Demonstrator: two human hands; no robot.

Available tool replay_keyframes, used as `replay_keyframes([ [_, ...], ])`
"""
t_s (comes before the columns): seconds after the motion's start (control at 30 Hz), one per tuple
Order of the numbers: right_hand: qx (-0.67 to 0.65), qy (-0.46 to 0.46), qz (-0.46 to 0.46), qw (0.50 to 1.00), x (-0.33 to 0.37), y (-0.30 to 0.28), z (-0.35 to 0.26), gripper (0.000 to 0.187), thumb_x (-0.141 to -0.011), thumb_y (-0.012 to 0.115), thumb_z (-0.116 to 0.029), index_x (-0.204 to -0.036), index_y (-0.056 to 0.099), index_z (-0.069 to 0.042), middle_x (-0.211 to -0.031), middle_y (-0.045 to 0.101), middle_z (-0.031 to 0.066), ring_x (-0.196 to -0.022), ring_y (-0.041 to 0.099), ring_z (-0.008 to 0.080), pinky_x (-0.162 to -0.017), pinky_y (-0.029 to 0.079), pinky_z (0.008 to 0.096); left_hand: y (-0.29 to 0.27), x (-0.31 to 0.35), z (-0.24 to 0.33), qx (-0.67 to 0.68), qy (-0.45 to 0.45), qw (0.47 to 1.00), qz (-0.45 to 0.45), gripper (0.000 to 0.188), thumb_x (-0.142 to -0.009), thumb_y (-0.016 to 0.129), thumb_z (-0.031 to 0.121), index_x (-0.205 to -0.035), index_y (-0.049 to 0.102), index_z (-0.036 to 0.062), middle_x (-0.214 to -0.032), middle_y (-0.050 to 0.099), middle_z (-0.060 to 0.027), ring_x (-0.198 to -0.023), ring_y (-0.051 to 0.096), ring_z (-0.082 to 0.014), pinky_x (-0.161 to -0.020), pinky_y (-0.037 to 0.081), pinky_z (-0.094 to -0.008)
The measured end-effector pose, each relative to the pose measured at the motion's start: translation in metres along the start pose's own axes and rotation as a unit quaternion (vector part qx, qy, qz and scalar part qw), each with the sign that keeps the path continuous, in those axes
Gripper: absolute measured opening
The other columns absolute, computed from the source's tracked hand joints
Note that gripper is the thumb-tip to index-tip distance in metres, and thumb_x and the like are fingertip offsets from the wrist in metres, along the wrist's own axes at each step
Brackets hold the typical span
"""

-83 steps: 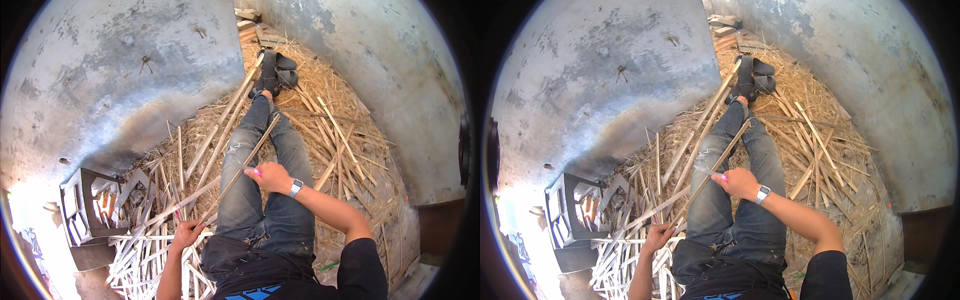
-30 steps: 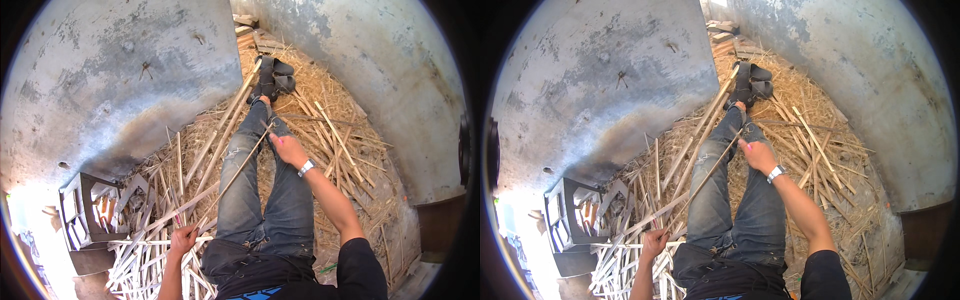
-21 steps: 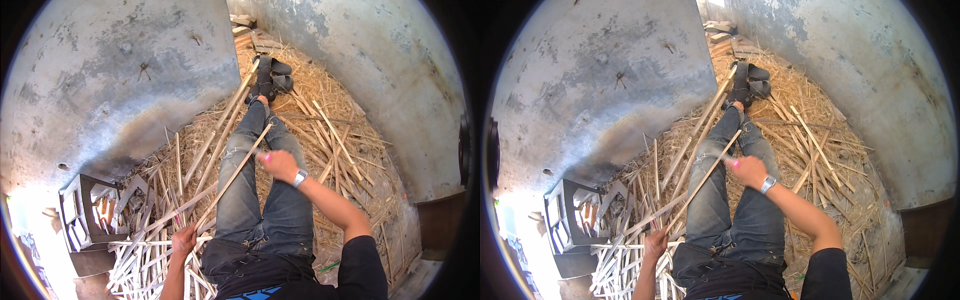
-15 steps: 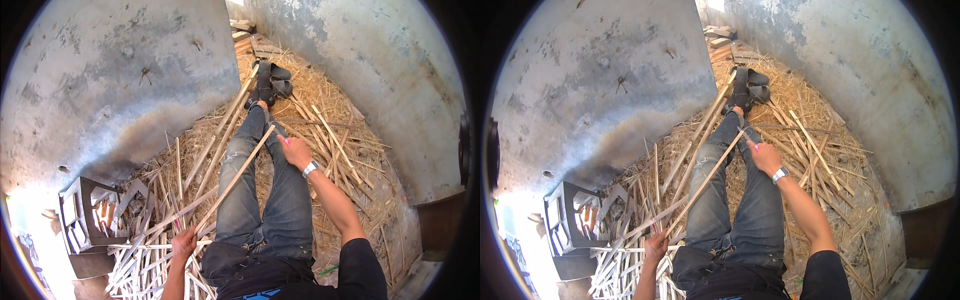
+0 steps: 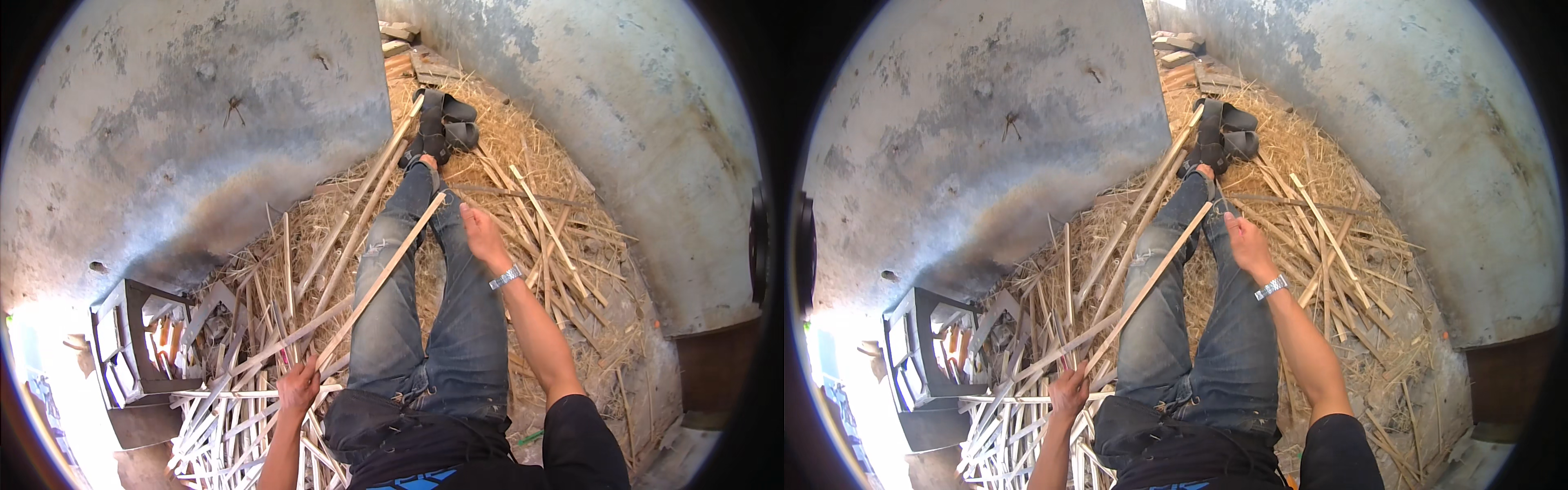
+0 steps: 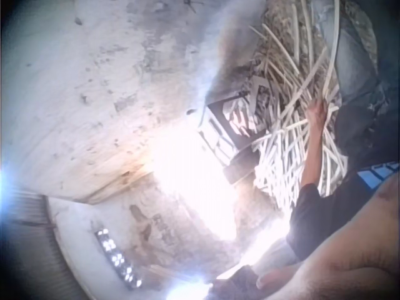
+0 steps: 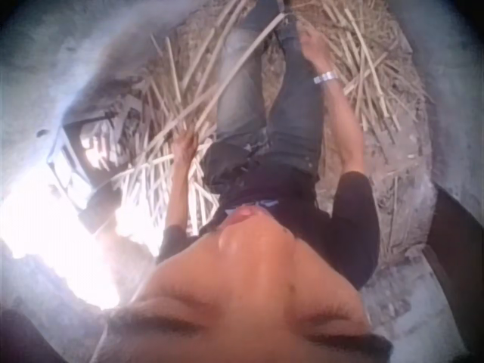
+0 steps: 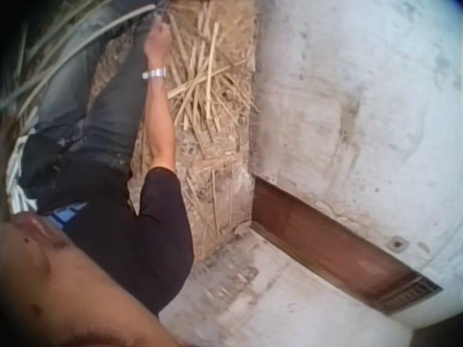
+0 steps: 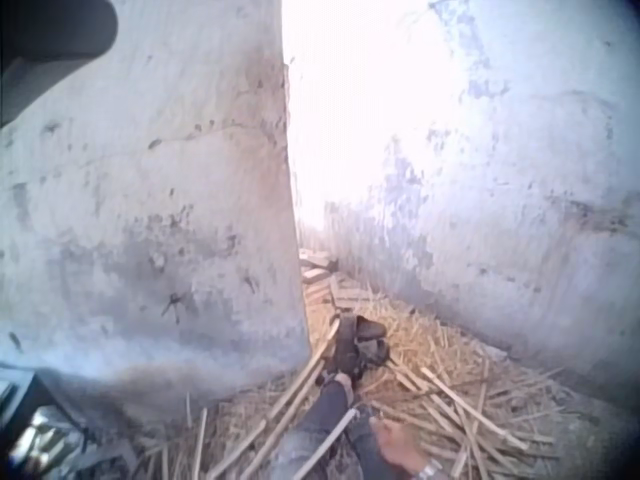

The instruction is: The person shaves a thin strip of wood using a small knife while sitting on the floor among wood shavings.

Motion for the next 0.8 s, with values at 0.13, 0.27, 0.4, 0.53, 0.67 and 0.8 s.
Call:
replay_keyframes([
  [0.13, 0.016, -0.002, -0.093, 0.996, 0.012, 0.007, -0.019, 0.059, -0.11, 0.044, -0.052, -0.091, 0.067, -0.002, -0.071, 0.062, 0.0203, -0.066, 0.061, 0.0373, -0.065, 0.044, 0.0475, 0.005, -0.009, 0.01, 0.007, -0.004, 1.0, 0.002, 0.037, -0.083, 0.077, 0.016, -0.12, 0.074, 0.0202, -0.072, 0.06, -0.0063, -0.06, 0.066, -0.0298, -0.055, 0.053, -0.0431],
  [0.27, 0.0, -0.072, 0.006, 0.997, 0.013, 0.01, -0.017, 0.042, -0.11, 0.052, -0.04, -0.104, 0.073, -0.005, -0.069, 0.062, 0.0215, -0.065, 0.063, 0.0387, -0.064, 0.046, 0.0461, 0.013, -0.023, 0.017, 0.015, -0.002, 1.0, -0.009, 0.037, -0.085, 0.076, 0.018, -0.122, 0.074, 0.0205, -0.076, 0.061, -0.0066, -0.062, 0.067, -0.0304, -0.055, 0.053, -0.0441],
  [0.4, -0.011, -0.083, 0.082, 0.993, 0.012, 0.01, -0.036, 0.028, -0.107, 0.058, -0.025, -0.125, 0.073, -0.011, -0.073, 0.062, 0.0246, -0.061, 0.063, 0.0366, -0.059, 0.047, 0.0434, 0.007, -0.032, 0.02, 0.034, 0.0, 0.999, -0.028, 0.039, -0.086, 0.076, 0.019, -0.124, 0.073, 0.0202, -0.078, 0.062, -0.0079, -0.065, 0.068, -0.0318, -0.057, 0.054, -0.045],
  [0.53, -0.023, -0.111, 0.066, 0.991, 0.003, 0.023, -0.014, 0.037, -0.104, 0.06, -0.018, -0.139, 0.068, -0.019, -0.078, 0.063, 0.0253, -0.057, 0.062, 0.0327, -0.057, 0.048, 0.0402, 0.012, -0.045, 0.023, 0.073, 0.001, 0.996, -0.044, 0.04, -0.086, 0.075, 0.016, -0.126, 0.072, 0.0176, -0.077, 0.063, -0.0117, -0.069, 0.067, -0.0353, -0.061, 0.054, -0.0464],
  [0.67, -0.07, -0.149, -0.017, 0.986, 0.034, 0.057, -0.026, 0.041, -0.102, 0.062, -0.014, -0.141, 0.068, -0.024, -0.078, 0.064, 0.024, -0.054, 0.059, 0.0273, -0.057, 0.049, 0.0367, 0.014, -0.063, 0.032, 0.11, 0.002, 0.993, -0.053, 0.034, -0.089, 0.072, 0.014, -0.123, 0.073, 0.0154, -0.082, 0.068, -0.0136, -0.073, 0.069, -0.0381, -0.065, 0.056, -0.0485],
  [0.8, -0.091, -0.141, -0.077, 0.983, 0.089, 0.096, -0.056, 0.041, -0.102, 0.061, -0.009, -0.141, 0.068, -0.023, -0.07, 0.057, 0.0235, -0.054, 0.047, 0.012, -0.054, 0.045, 0.0314, 0.021, -0.085, 0.042, 0.186, -0.053, 0.975, -0.113, 0.031, -0.092, 0.069, 0.019, -0.122, 0.074, 0.0147, -0.089, 0.072, -0.0213, -0.082, 0.069, -0.0445, -0.075, 0.056, -0.0517],
])
Point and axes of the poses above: each hand's wrist, its own x-axis away from the middle knuckle, its own y-axis out of the palm, z = x × y, the point moved 5 cm from there along -x, towards the middle knuckle
